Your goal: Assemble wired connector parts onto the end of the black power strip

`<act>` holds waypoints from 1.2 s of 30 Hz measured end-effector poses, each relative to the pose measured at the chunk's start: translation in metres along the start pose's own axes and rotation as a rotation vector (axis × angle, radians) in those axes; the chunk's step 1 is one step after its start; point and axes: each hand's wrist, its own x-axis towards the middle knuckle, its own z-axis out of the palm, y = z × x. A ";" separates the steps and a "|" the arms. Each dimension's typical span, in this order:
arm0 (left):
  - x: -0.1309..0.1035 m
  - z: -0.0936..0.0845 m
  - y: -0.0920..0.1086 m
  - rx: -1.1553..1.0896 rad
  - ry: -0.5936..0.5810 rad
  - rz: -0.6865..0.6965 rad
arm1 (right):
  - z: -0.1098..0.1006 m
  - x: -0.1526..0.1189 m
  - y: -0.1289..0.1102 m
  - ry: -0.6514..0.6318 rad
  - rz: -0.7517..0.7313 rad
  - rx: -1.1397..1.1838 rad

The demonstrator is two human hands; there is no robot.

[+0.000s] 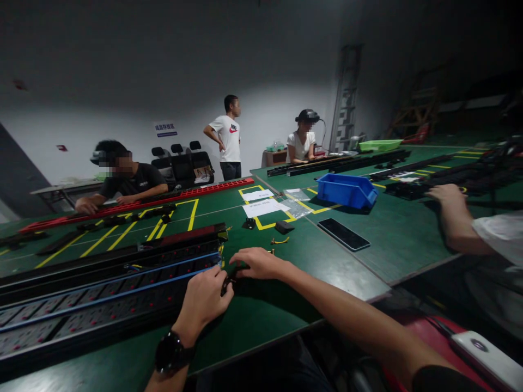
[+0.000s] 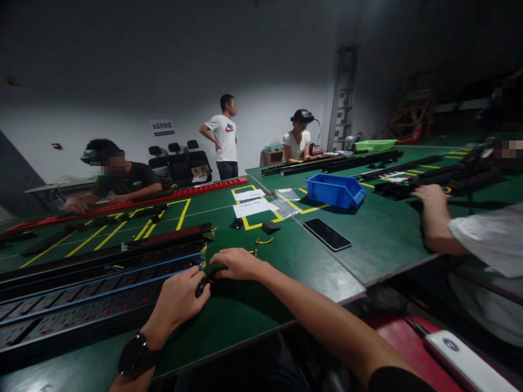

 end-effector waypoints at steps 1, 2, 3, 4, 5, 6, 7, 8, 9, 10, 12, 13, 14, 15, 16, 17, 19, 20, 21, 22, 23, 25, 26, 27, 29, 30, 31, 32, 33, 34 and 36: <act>0.000 0.000 0.000 -0.005 0.008 0.000 | -0.008 -0.001 0.007 0.018 0.039 0.006; 0.000 0.000 -0.001 -0.010 0.016 -0.001 | -0.017 -0.004 0.015 0.059 0.105 0.006; 0.000 0.001 -0.002 -0.015 0.022 -0.003 | -0.027 -0.007 0.024 0.131 0.186 -0.020; 0.000 0.002 -0.002 -0.019 0.027 -0.007 | -0.036 -0.011 0.034 0.212 0.268 -0.065; 0.000 0.003 -0.003 -0.023 0.031 -0.011 | -0.045 -0.015 0.044 0.275 0.353 -0.113; 0.000 0.003 -0.003 -0.026 0.036 -0.016 | -0.054 -0.020 0.054 0.328 0.440 -0.162; 0.000 0.004 -0.003 -0.027 0.040 -0.020 | -0.060 -0.025 0.062 0.353 0.515 -0.200; 0.001 0.005 -0.003 -0.025 0.044 -0.023 | -0.065 -0.030 0.070 0.357 0.573 -0.222; 0.001 0.005 -0.003 -0.020 0.047 -0.027 | -0.069 -0.034 0.076 0.341 0.610 -0.229; 0.001 0.005 -0.003 -0.013 0.048 -0.029 | -0.071 -0.037 0.081 0.307 0.629 -0.224; 0.000 0.005 -0.003 0.000 0.042 -0.018 | -0.071 -0.041 0.086 0.206 0.638 -0.198; 0.000 0.004 -0.003 0.002 0.035 -0.006 | -0.070 -0.042 0.087 0.156 0.639 -0.189; 0.000 0.004 -0.003 0.002 0.029 0.009 | -0.069 -0.042 0.087 0.114 0.644 -0.188; 0.000 0.003 -0.003 0.001 0.025 0.024 | -0.068 -0.042 0.087 0.085 0.654 -0.196; 0.000 0.003 -0.003 -0.001 0.022 0.038 | -0.068 -0.042 0.086 0.068 0.667 -0.208; 0.000 0.003 -0.003 -0.003 0.022 0.047 | -0.069 -0.042 0.086 0.059 0.678 -0.219; 0.000 0.003 -0.003 -0.004 0.027 0.050 | -0.071 -0.043 0.086 0.045 0.676 -0.222; 0.000 0.003 -0.003 -0.004 0.028 0.048 | -0.073 -0.044 0.086 0.035 0.663 -0.212; 0.000 0.003 -0.002 -0.003 0.027 0.045 | -0.074 -0.045 0.086 0.021 0.646 -0.196; 0.000 0.003 -0.002 -0.002 0.026 0.041 | -0.074 -0.046 0.087 0.000 0.630 -0.177; 0.001 0.003 -0.002 -0.002 0.025 0.038 | -0.074 -0.047 0.088 -0.026 0.617 -0.159; 0.001 0.004 -0.002 -0.005 0.025 0.035 | -0.071 -0.047 0.091 -0.078 0.604 -0.149; 0.001 0.004 -0.002 -0.006 0.027 0.034 | -0.068 -0.047 0.092 -0.094 0.601 -0.155; 0.001 0.004 -0.002 -0.006 0.029 0.032 | -0.065 -0.047 0.093 -0.103 0.596 -0.165; 0.001 0.005 -0.003 -0.002 0.030 0.028 | -0.059 -0.046 0.097 -0.096 0.586 -0.183; 0.001 0.005 -0.003 0.000 0.030 0.027 | -0.057 -0.045 0.098 -0.082 0.581 -0.185; 0.001 0.005 -0.003 0.002 0.030 0.025 | -0.056 -0.043 0.100 -0.065 0.577 -0.187; 0.001 0.005 -0.003 0.004 0.030 0.024 | -0.055 -0.042 0.102 -0.040 0.574 -0.183; 0.001 0.005 -0.003 0.005 0.030 0.024 | -0.055 -0.041 0.105 -0.003 0.570 -0.167; 0.001 0.005 -0.003 0.006 0.029 0.026 | -0.056 -0.040 0.108 0.045 0.566 -0.138; 0.001 0.004 -0.003 0.005 0.030 0.028 | -0.057 -0.039 0.114 0.145 0.554 -0.049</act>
